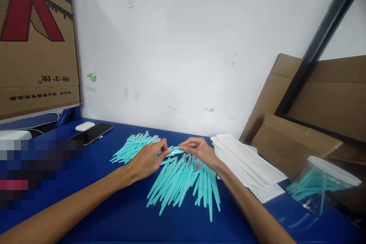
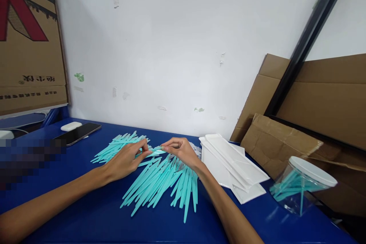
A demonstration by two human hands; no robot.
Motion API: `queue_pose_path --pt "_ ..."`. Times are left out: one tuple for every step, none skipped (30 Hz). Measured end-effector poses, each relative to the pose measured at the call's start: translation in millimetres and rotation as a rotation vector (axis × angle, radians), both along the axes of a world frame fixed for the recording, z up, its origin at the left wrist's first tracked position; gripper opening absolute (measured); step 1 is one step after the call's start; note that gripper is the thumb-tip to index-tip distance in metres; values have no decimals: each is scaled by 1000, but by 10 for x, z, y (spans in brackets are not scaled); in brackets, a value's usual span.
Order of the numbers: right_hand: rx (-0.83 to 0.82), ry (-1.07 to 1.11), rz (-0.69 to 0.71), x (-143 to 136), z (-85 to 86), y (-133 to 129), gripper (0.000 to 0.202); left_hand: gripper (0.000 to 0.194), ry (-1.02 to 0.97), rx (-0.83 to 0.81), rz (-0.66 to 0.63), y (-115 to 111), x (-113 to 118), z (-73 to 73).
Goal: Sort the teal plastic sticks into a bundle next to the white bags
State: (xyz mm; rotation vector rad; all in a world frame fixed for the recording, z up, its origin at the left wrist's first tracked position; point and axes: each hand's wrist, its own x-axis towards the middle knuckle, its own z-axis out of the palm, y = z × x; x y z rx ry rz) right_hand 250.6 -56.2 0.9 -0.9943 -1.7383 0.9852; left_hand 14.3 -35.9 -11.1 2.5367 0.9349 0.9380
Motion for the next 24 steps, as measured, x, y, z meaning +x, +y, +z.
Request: queue_pose_path --pt "-4 6 -3 3 -4 2 27 21 2 5 0 2 -3 -4" --pt "-6 10 -6 8 -7 5 27 21 5 10 0 5 -4 -7" --pt "-6 9 -9 10 -8 7 27 21 7 16 1 8 -4 -10" --pt "-1 2 -10 9 -8 7 27 21 10 21 2 10 -3 -11" --pt "7 -8 -8 5 -5 5 27 21 11 27 4 11 1 -10" --pt "14 -19 -1 -4 0 1 29 21 9 32 6 9 7 -7" --pt "18 -30 10 -16 6 -4 31 21 5 38 9 6 16 -3" --pt "22 -36 16 -29 11 -9 33 21 1 45 14 1 26 4" --pt "24 -36 19 -41 15 -14 37 21 -2 53 22 -5 36 12" --pt "22 -30 16 -51 19 -17 40 21 -2 62 35 -9 44 21" --pt "19 -23 7 -55 22 -18 42 21 2 74 55 -9 50 31" --pt "17 -19 -7 -54 25 -17 43 22 12 89 84 -3 51 41" --pt "13 -19 -22 -47 27 -12 44 22 28 109 123 12 46 49" --pt "11 -18 -40 -32 30 -4 45 22 51 133 171 36 34 57" --pt "11 -15 -64 -13 32 7 47 22 81 161 226 68 16 62" --pt "18 -10 -95 11 32 22 49 21 121 192 287 108 -7 64" --pt "30 -4 -130 37 31 40 50 20 172 220 348 151 -34 64" --pt "41 0 -163 64 28 61 50 19 229 246 404 195 -62 62" --pt "50 1 -190 90 22 82 49 19 288 267 448 236 -89 58" --pt "58 -3 -212 113 14 102 47 20 342 284 476 271 -114 54" --pt "64 -8 -229 132 6 120 45 22 382 302 495 296 -133 51" --pt "68 -15 -242 145 -3 134 44 25 403 319 502 310 -146 49" --pt "70 -24 -252 152 -10 143 43 29 399 336 491 312 -151 50" --pt "73 -34 -260 150 -17 146 43 33 373 349 462 301 -149 54"
